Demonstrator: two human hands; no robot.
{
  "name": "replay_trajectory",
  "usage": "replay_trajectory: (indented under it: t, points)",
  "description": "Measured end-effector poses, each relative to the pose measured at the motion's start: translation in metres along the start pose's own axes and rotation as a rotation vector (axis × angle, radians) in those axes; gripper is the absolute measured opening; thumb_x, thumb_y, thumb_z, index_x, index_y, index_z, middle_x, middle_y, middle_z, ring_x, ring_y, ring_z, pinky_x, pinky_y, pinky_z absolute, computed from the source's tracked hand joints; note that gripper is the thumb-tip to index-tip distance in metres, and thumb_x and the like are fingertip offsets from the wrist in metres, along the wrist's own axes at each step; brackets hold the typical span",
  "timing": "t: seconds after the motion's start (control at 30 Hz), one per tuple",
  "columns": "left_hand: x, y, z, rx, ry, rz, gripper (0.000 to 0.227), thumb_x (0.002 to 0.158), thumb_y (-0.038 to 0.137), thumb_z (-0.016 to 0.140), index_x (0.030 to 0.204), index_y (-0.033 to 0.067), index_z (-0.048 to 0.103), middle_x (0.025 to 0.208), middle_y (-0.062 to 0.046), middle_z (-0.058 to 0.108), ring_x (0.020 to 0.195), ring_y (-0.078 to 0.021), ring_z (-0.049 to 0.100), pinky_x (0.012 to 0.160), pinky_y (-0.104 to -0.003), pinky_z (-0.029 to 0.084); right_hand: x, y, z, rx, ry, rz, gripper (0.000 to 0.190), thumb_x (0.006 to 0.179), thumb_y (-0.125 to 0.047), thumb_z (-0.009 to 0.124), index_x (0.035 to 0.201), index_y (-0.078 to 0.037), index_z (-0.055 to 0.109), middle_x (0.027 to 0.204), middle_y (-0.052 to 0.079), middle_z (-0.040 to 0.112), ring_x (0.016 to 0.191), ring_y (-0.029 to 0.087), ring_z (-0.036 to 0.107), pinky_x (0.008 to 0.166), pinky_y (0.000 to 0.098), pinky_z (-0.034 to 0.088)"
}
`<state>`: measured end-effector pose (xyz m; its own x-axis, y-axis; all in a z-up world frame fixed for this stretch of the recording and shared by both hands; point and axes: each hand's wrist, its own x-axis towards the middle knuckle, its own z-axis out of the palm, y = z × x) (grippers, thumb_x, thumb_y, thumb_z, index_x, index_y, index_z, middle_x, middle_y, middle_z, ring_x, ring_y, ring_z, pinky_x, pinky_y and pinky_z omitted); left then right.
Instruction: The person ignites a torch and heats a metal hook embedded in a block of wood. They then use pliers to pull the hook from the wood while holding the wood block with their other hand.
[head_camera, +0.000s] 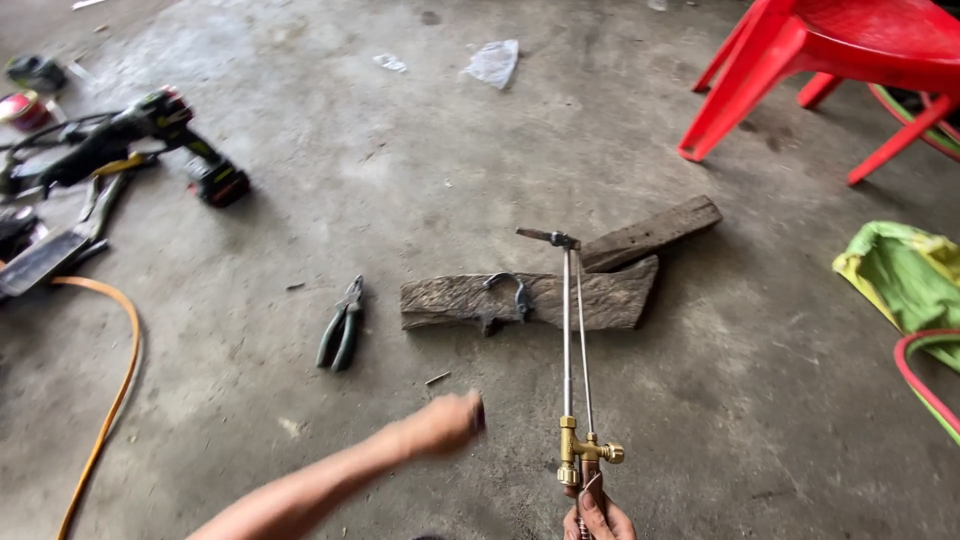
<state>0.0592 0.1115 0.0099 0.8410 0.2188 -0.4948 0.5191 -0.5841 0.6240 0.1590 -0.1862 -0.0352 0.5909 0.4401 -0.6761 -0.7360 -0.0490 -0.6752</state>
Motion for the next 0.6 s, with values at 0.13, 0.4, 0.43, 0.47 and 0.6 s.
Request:
replay_trajectory:
  t: [0.13,0.4,0.43,0.47,0.6]
  points:
    - [0.074,-0.031,-0.09,-0.535,0.536,0.355,0.02,0.106,0.035,0.053,0.099,0.0168,0.057,0.087,0.004,0.047,0.077,-0.0112,0.041,0.069,-0.03,0.038,0.039,0.03,-0.028,0.068,-0.086,0.057,0.063,0.096,-0.017,0.056,0.158,-0.017,0.048,0.121,0.026,0.066,0.057,0.03,0.043,0.053,0.039,0.035]
    - [0.145,0.045,-0.141,-1.828,0.744,0.039,0.05,0.096,0.049,0.046,0.076,0.007,0.062,0.053,0.001,0.039,0.042,-0.0108,0.031,0.039,-0.029,0.023,0.014,0.011,-0.016,-0.033,-0.069,0.094,0.065,0.094,-0.018,0.059,0.158,-0.017,0.048,0.116,0.027,0.069,0.063,0.034,0.051,0.062,0.0417,0.042]
    - [0.151,0.053,-0.145,-1.96,0.719,0.039,0.044,0.095,0.041,0.044,0.063,0.0133,0.058,0.049,0.004,0.04,0.039,-0.0097,0.027,0.039,-0.03,0.015,0.01,0.009,-0.018,-0.049,-0.059,0.108,0.066,0.093,-0.019,0.06,0.158,-0.017,0.049,0.115,0.027,0.069,0.065,0.034,0.053,0.064,0.0423,0.044]
    - [0.158,0.056,-0.144,-1.963,0.708,0.039,0.044,0.095,0.041,0.044,0.063,0.0133,0.058,0.049,0.004,0.04,0.039,-0.0097,0.027,0.039,-0.03,0.015,0.014,0.011,-0.022,-0.048,-0.051,0.105,0.066,0.093,-0.019,0.06,0.158,-0.017,0.049,0.115,0.027,0.069,0.065,0.034,0.053,0.064,0.0423,0.044]
    - [0.154,0.068,-0.116,-1.969,0.665,0.207,0.049,0.103,0.04,0.039,0.068,0.0132,0.06,0.05,0.006,0.044,0.039,-0.0078,0.031,0.035,-0.027,0.019,0.017,0.017,-0.029,-0.082,-0.05,0.035,0.061,0.092,-0.021,0.063,0.15,-0.005,0.057,0.099,0.028,0.07,0.056,0.032,0.05,0.056,0.0402,0.04]
